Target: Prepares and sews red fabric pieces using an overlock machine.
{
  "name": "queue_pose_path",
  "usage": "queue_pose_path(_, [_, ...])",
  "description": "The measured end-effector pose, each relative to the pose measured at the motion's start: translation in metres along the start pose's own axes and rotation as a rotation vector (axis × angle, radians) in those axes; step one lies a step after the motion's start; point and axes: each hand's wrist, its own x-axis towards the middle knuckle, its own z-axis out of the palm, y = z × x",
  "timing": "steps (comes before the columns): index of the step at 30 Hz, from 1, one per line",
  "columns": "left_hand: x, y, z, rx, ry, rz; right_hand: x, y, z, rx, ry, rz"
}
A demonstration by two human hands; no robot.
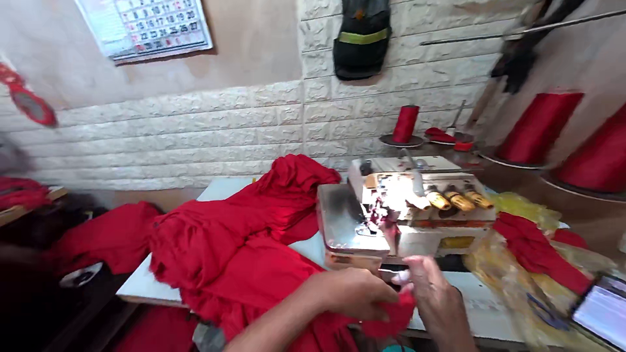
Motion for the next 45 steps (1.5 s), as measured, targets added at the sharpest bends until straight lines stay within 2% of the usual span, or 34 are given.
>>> queue_pose_path(2, [-0.03, 0.004, -0.03, -0.005, -0.094, -0.004, -0.004, 0.009, -0.002, 0.106, -0.084, -0.012])
queue_pose_path(3, [-0.049, 0.003, -0.048, 0.015, -0.039, -0.041, -0.006, 0.012, -0.003, 0.144, -0.122, -0.022])
queue_pose_path(5, [-0.091, -0.01, -0.087, 0.174, 0.26, -0.198, -0.009, 0.016, -0.003, 0.199, -0.173, -0.079])
queue_pose_path(6, [-0.112, -0.019, -0.106, 0.356, 0.459, -0.323, -0.012, 0.015, 0.0, 0.242, -0.187, -0.102])
queue_pose_path(8, [-0.151, -0.029, -0.136, 0.746, 0.866, -0.7, -0.017, 0.013, 0.008, 0.337, -0.194, -0.138])
queue_pose_path(9, [-0.169, -0.029, -0.147, 0.833, 1.018, -0.872, -0.019, 0.01, 0.013, 0.371, -0.193, -0.152])
queue_pose_path(10, [-0.187, -0.027, -0.152, 0.829, 1.134, -0.955, -0.021, 0.006, 0.018, 0.39, -0.196, -0.172])
queue_pose_path(12, [-0.211, -0.014, -0.142, 0.687, 1.251, -0.944, -0.026, -0.002, 0.03, 0.391, -0.2, -0.232])
queue_pose_path(17, [-0.203, 0.002, -0.031, 0.301, 1.136, -0.775, -0.037, -0.023, 0.062, 0.315, -0.203, -0.406])
queue_pose_path(21, [-0.177, 0.022, 0.052, 0.078, 0.843, -1.038, -0.032, -0.041, 0.087, 0.279, -0.219, -0.485])
queue_pose_path(22, [-0.173, 0.021, 0.068, 0.043, 0.819, -1.041, -0.029, -0.048, 0.092, 0.287, -0.267, -0.466])
queue_pose_path(26, [-0.167, 0.009, 0.109, 0.201, 1.057, -0.781, -0.011, -0.079, 0.108, 0.275, -0.558, -0.303])
queue_pose_path(29, [-0.174, 0.015, 0.108, 0.07, 1.25, -0.558, -0.004, -0.095, 0.123, 0.241, -0.56, -0.282])
queue_pose_path(31, [-0.175, 0.019, 0.107, -0.271, 1.41, -0.397, -0.007, -0.101, 0.127, 0.265, -0.487, -0.297])
queue_pose_path(35, [-0.163, 0.028, 0.106, -1.129, 1.701, -0.053, -0.021, -0.102, 0.125, 0.429, -0.254, -0.403])
queue_pose_path(38, [-0.157, 0.029, 0.104, -1.451, 1.767, 0.161, -0.029, -0.105, 0.106, 0.508, -0.258, -0.405])
queue_pose_path(40, [-0.15, 0.03, 0.103, -1.562, 1.759, 0.253, -0.035, -0.104, 0.092, 0.516, -0.429, -0.34])
queue_pose_path(42, [-0.146, 0.031, 0.103, -1.615, 1.722, 0.265, -0.038, -0.107, 0.078, 0.539, -0.739, -0.219])
queue_pose_path(43, [-0.145, 0.03, 0.104, -1.62, 1.701, 0.245, -0.041, -0.107, 0.075, 0.605, -0.865, -0.177])
queue_pose_path(45, [-0.147, 0.03, 0.107, -1.497, 1.686, 0.132, -0.051, -0.102, 0.078, 0.84, -0.977, -0.12])
